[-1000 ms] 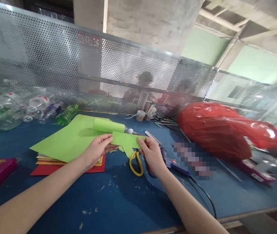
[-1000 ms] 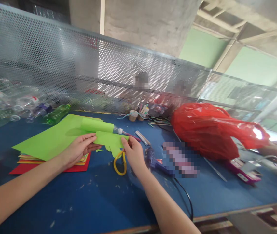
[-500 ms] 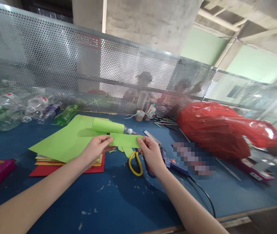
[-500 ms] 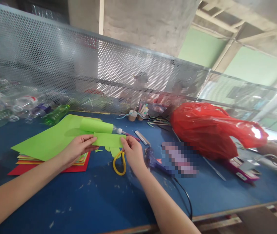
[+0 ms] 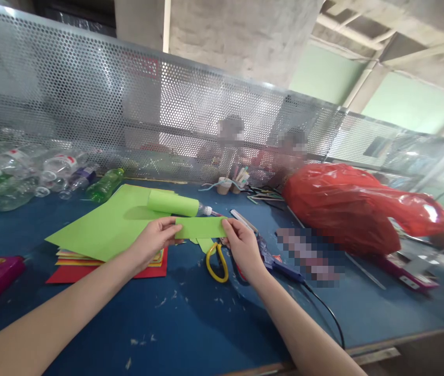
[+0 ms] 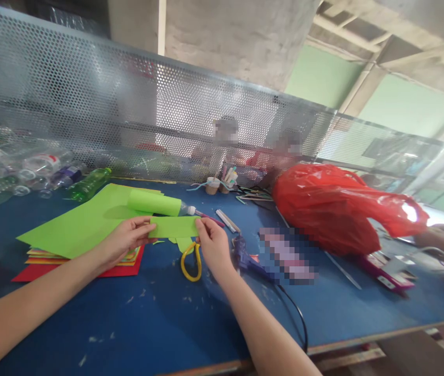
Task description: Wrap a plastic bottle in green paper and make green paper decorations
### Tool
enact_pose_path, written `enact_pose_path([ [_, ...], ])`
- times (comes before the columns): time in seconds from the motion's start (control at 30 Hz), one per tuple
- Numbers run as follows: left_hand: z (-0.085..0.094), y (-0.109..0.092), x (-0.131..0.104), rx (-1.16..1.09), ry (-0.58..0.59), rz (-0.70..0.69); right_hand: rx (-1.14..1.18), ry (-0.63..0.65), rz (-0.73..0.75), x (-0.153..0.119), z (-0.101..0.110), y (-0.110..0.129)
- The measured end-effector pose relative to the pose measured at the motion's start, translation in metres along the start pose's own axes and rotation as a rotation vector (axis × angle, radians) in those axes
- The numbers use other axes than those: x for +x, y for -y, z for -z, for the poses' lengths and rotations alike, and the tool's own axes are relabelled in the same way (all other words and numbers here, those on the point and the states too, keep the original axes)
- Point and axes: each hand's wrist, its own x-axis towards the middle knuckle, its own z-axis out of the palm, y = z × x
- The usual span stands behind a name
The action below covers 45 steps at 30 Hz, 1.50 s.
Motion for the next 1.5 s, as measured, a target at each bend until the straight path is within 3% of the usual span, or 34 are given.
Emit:
enact_pose_path([
  [0.13, 0.003, -0.001, 0.002, 0.228, -0.038, -0.12, 0.048, 0.104, -0.066, -0.001, -0.001, 0.004],
  [0.3, 0.001, -0.005, -0.001, 0.455, 0.154, -0.171, 0.094, 0.228, -0.139, -0.006, -0.005, 0.009],
  [0.53, -0.003, -0.006, -0.008, 0.227, 0.181, -0.04, 0.408, 0.31, -0.306, -0.009, -0.006, 0.015],
  [0.63, -0.003, -0.005, -0.009, 0.182, 0.191, -0.033, 0.435, 0.35, -0.344, -0.011, -0.007, 0.018],
  [0.77, -0.003, -0.004, -0.007, 0.221, 0.159, -0.049, 0.376, 0.373, -0.303, -0.012, -0.009, 0.018],
  [0.9, 0.0, -0.004, -0.005, 0.293, 0.127, -0.093, 0.243, 0.294, -0.176, -0.009, -0.009, 0.013],
  [1.13, 0.003, -0.008, -0.01, 0.255, 0.318, 0.147, 0.095, 0.319, -0.085, -0.006, -0.01, 0.004],
  [1.27, 0.003, -0.007, -0.011, 0.226, 0.338, 0.207, -0.183, 0.268, -0.03, -0.002, 0.001, 0.008],
  [1.4, 0.007, -0.005, -0.004, 0.183, 0.225, 0.19, -1.042, 0.17, -0.01, -0.005, 0.019, 0.018],
  [1.5, 0.012, -0.004, 0.002, 0.168, 0.149, 0.183, -1.333, 0.225, -0.105, -0.016, 0.023, 0.021],
])
